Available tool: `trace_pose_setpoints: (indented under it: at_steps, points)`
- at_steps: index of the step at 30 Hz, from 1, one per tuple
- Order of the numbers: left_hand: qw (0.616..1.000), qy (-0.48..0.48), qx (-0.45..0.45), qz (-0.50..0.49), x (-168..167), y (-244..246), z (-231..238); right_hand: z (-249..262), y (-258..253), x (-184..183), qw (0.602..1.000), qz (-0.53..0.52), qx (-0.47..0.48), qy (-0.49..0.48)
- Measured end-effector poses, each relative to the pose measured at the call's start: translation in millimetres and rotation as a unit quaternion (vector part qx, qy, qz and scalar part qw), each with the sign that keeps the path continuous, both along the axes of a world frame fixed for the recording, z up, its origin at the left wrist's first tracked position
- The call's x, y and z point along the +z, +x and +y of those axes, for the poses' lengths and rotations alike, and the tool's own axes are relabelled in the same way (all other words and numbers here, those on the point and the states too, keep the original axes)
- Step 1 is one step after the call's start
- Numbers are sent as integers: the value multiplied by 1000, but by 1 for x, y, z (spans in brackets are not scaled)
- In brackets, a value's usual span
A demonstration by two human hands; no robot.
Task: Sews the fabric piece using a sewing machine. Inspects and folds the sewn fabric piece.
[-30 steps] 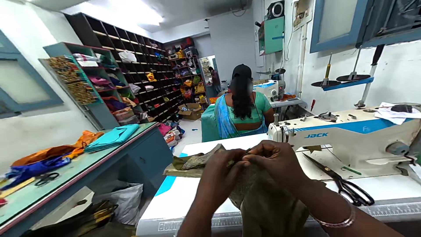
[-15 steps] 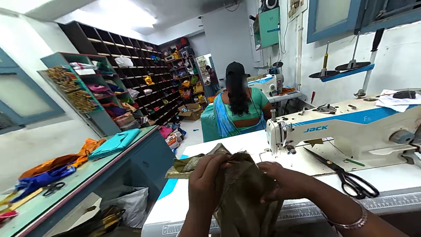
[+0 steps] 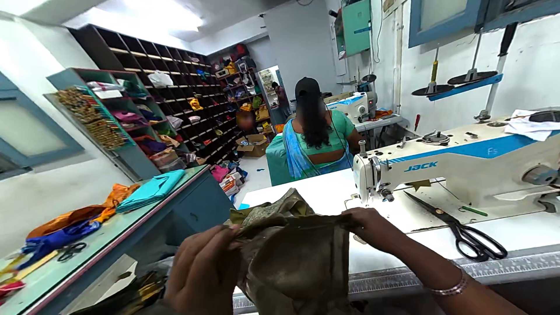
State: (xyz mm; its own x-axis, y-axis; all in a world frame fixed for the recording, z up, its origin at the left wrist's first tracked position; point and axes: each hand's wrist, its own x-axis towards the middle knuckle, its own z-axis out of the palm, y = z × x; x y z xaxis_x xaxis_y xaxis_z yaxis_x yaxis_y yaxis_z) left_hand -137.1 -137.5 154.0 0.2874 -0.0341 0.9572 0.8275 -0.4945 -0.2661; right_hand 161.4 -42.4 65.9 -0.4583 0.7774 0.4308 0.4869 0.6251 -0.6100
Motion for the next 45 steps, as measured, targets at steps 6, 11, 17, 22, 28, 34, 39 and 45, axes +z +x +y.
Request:
trace_pose_setpoints:
  at_steps: [6,11,17,22,28,34,39,45]
  points:
    - [983,-14,-44,-179,-15,-19,-12,-16,20,15,912,406,57,-23]
    - [946,-86,-125,-286,-32,-10,-4,-28,26,18,889,457,33,1]
    - [883,-225,-157,-381,-72,-13,26,-19,24,5,887,460,-45,-20]
    - [823,-290,-215,-438,-80,-9,31,-13,26,-4,874,484,-43,-4]
    - [772,-344,-229,-483,-89,-7,37,-8,23,-6,849,525,-59,-38]
    - [835,-284,-206,-424,-78,-17,21,-11,34,-3,894,447,18,-26]
    - [931,-70,-125,-335,-20,-14,-24,-18,14,1,951,285,121,-29]
    - [938,13,-75,-338,-9,-11,-30,-44,-46,-60,937,228,232,-126]
